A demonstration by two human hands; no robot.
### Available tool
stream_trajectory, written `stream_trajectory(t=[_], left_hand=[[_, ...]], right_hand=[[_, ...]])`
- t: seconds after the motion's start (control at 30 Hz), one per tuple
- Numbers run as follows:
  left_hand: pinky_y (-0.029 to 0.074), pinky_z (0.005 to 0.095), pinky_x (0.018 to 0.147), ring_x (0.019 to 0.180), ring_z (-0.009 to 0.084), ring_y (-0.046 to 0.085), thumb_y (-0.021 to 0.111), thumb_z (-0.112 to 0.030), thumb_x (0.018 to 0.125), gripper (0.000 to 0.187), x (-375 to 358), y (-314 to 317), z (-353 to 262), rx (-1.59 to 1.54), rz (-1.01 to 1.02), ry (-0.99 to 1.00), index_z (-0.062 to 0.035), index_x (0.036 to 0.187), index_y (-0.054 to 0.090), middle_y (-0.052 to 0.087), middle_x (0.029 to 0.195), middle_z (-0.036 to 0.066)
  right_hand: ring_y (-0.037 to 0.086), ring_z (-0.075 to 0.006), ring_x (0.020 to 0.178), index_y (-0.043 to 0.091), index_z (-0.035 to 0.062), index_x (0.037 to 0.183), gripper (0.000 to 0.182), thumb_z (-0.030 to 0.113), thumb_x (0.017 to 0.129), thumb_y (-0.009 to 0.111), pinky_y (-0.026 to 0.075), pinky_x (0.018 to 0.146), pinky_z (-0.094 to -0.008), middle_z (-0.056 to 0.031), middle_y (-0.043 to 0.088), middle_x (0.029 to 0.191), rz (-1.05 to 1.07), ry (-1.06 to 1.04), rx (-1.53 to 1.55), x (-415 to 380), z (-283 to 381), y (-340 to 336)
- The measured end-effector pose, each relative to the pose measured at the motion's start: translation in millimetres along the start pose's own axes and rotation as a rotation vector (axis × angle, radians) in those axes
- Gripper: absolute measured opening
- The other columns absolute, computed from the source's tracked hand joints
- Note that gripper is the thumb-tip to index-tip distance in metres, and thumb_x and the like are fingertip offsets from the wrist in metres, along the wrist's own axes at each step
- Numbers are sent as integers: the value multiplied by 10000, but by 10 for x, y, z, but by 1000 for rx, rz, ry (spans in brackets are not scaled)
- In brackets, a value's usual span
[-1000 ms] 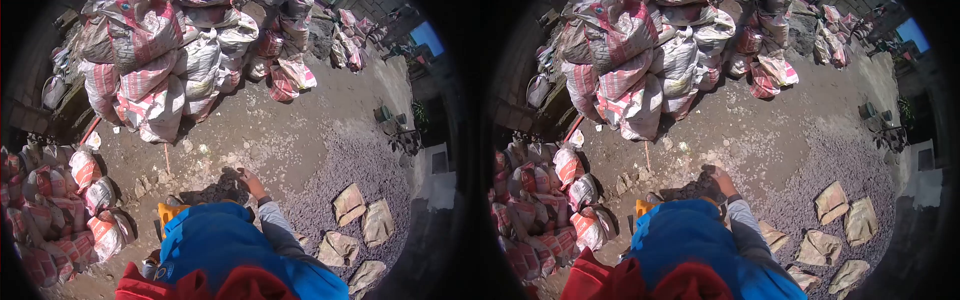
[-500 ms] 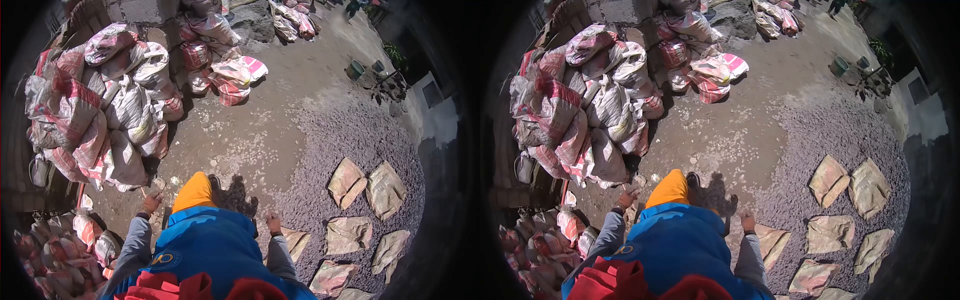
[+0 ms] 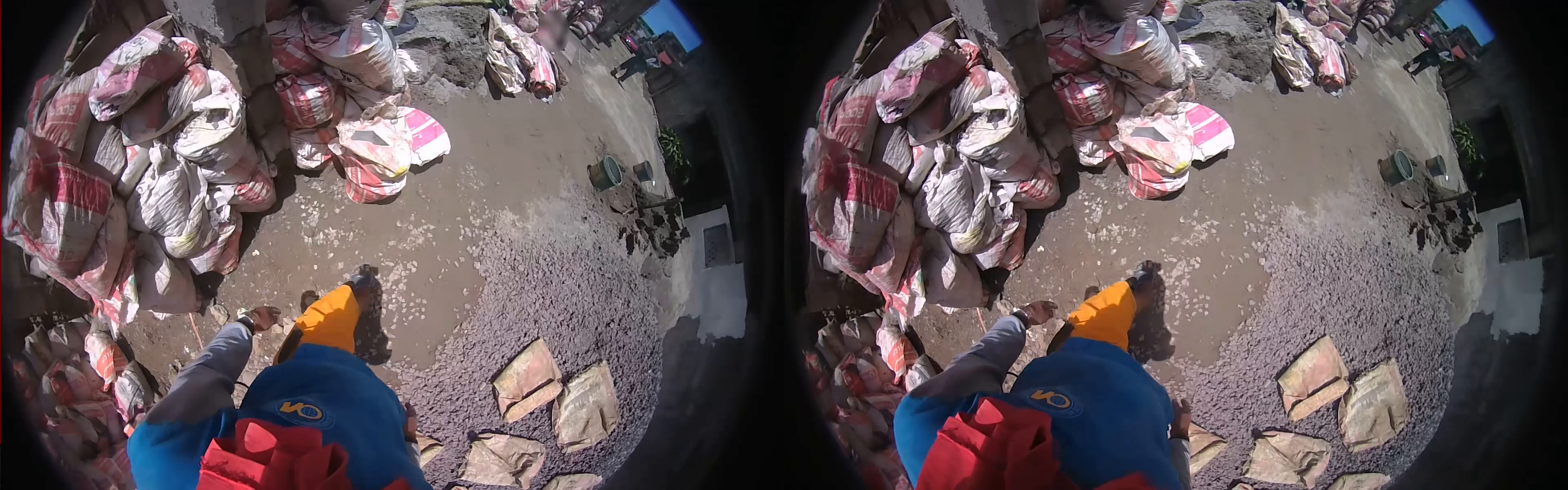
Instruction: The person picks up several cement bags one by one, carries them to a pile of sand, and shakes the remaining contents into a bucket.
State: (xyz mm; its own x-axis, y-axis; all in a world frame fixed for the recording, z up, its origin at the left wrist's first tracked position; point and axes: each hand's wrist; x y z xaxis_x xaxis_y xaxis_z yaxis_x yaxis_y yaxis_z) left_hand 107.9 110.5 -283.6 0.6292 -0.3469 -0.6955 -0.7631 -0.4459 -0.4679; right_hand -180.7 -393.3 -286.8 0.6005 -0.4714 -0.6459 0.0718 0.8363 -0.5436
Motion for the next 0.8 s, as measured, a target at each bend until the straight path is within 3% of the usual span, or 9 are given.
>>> stream_trajectory(t=[0.07, 0.17, 0.2, 0.23, 0.37, 0.47, 0.6, 0.63, 0.8], left_hand=[[374, 333, 931, 1101, 268, 491, 471, -346, 854, 422, 271, -318, -522, -195, -45, -1, -65, 1165, 514, 520, 1185, 151], [421, 318, 845, 968, 218, 558, 532, -354, 840, 438, 420, -1117, -1466, -361, -235, 74, -38, 1143, 524, 596, 1049, 141], [397, 318, 903, 1047, 255, 535, 511, -358, 844, 458, 439, -1362, -1753, -359, -235, 51, -23, 1155, 519, 569, 1109, 161], [408, 323, 886, 1012, 267, 556, 526, -367, 830, 462, 512, -1483, -1869, -411, -294, 30, -46, 1161, 522, 591, 1067, 157], [456, 413, 738, 818, 344, 600, 494, -471, 784, 440, 1302, -1410, -1630, -250, -474, -126, -91, 960, 629, 622, 822, 202], [468, 432, 699, 779, 345, 607, 503, -521, 746, 493, 768, -1856, -1956, -384, -405, -132, -58, 837, 647, 624, 785, 201], [468, 429, 725, 815, 344, 601, 548, -533, 714, 512, 800, -1337, -1709, -487, -595, -558, -64, 896, 644, 621, 849, 203], [458, 419, 776, 885, 333, 587, 558, -509, 721, 506, 788, -1013, -1597, -651, -924, -414, -64, 953, 627, 611, 939, 195], [409, 388, 893, 1024, 321, 536, 512, -369, 781, 418, 93, -99, -1688, -932, -800, -1007, -125, 1116, 565, 581, 1088, 142]], right_hand=[[532, -185, 812, 486, -47, 1133, 479, 280, 802, 599, 427, 736, -289, -105, 585, 827, 148, 90, 179, -79, 1689, -640], [523, -164, 856, 473, -50, 1144, 422, 242, 852, 559, 412, 747, -267, -100, 586, 949, 192, -125, 249, 1062, 2150, -921], [435, -90, 628, 539, 21, 995, 291, 268, 845, 575, 374, 579, -241, 16, 490, 700, 175, -276, 213, 1361, 2499, -1063], [476, -141, 770, 467, -47, 1155, 382, 208, 877, 525, 399, 711, -260, -76, 563, 941, 148, -227, 198, 1584, 2931, -1145], [518, -234, 955, 336, -48, 1269, 494, 243, 896, 477, 426, 809, -327, -179, 480, 1168, 174, -335, 142, 2237, 4365, -1183], [501, -259, 1014, 310, -41, 1289, 538, 288, 893, 468, 427, 828, -335, -192, 445, 1212, 337, -429, -149, 2496, 5271, -1002], [455, -296, 1102, 290, -32, 1303, 585, 361, 893, 433, 392, 890, -354, -213, 399, 1268, 409, -457, -332, 3100, 6150, -733], [439, -304, 1127, 285, -30, 1306, 595, 376, 894, 422, 375, 912, -361, -218, 382, 1287, 418, -515, -448, 3133, 6402, -631], [392, -302, 1184, 256, -22, 1321, 610, 382, 894, 415, 331, 955, -365, -215, 333, 1328, 578, -673, -573, 3658, 7486, 88]])
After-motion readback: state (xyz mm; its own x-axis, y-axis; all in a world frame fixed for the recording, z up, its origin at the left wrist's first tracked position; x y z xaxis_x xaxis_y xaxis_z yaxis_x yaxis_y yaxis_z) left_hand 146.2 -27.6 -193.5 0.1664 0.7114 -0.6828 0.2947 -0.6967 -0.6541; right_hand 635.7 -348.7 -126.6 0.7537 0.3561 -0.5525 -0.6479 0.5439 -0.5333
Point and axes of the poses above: each hand's wrist, its own x-axis towards the middle knuckle, its own y-axis out of the palm, z = x × y
